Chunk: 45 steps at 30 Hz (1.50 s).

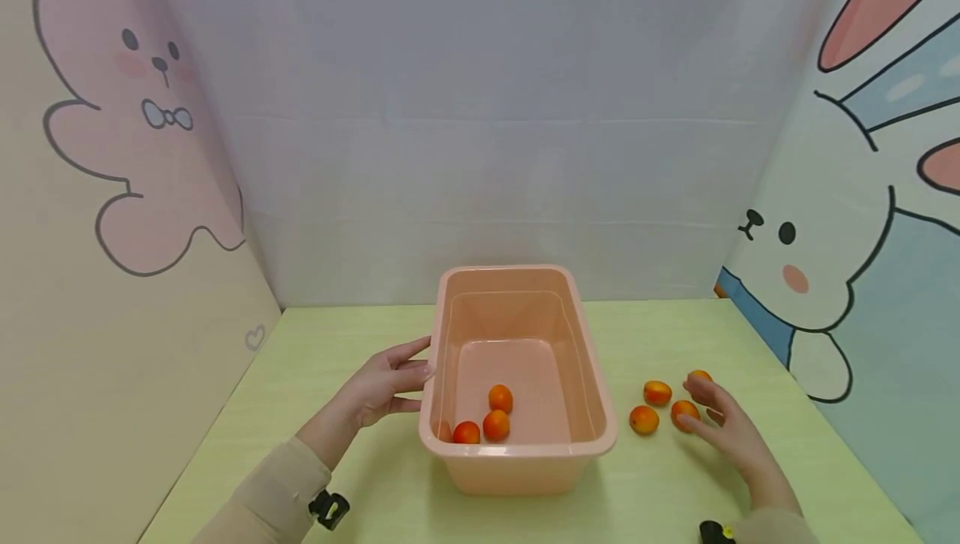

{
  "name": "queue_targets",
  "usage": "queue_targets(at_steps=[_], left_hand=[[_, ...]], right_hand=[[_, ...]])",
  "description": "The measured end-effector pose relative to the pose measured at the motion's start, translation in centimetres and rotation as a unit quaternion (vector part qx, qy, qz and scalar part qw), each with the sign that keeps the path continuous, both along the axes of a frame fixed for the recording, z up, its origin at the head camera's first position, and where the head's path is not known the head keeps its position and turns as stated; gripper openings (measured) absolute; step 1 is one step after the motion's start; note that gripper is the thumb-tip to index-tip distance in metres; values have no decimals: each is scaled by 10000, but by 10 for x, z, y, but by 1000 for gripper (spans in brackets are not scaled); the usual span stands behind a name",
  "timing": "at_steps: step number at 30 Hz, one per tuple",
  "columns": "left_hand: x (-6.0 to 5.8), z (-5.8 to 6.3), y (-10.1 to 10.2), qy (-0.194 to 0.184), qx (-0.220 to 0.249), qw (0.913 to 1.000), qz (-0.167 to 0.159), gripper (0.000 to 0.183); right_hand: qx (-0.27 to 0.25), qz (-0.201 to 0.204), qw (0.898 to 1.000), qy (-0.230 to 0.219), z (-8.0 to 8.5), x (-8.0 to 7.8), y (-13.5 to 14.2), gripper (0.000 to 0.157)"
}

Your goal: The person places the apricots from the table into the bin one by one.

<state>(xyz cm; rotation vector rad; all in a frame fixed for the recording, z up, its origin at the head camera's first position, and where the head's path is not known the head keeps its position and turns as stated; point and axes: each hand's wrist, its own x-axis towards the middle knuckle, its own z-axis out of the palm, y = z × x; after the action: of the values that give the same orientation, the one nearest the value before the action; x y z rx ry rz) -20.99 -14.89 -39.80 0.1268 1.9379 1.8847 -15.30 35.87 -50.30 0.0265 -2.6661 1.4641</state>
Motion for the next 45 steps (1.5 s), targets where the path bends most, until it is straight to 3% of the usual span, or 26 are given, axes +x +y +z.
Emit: queue_targets(at_steps=[8, 21, 32, 38, 45], left_hand=[[1, 1, 1, -42, -48, 10000, 72, 67], [2, 2, 2, -15, -84, 9999, 90, 67], [2, 1, 2, -18, -33, 10000, 48, 66], [1, 1, 3, -52, -28, 10000, 61, 66], [0, 0, 2, -45, -39, 9999, 95, 65]], right_hand=[[91, 109, 9991, -392, -13, -1, 7, 71], [268, 174, 9960, -838, -15, -5, 11, 75], [428, -27, 9965, -715, -17, -6, 12, 64], [481, -229, 9956, -770, -9, -2, 10, 66], [603, -295, 9969, -417, 11, 0, 10, 59]])
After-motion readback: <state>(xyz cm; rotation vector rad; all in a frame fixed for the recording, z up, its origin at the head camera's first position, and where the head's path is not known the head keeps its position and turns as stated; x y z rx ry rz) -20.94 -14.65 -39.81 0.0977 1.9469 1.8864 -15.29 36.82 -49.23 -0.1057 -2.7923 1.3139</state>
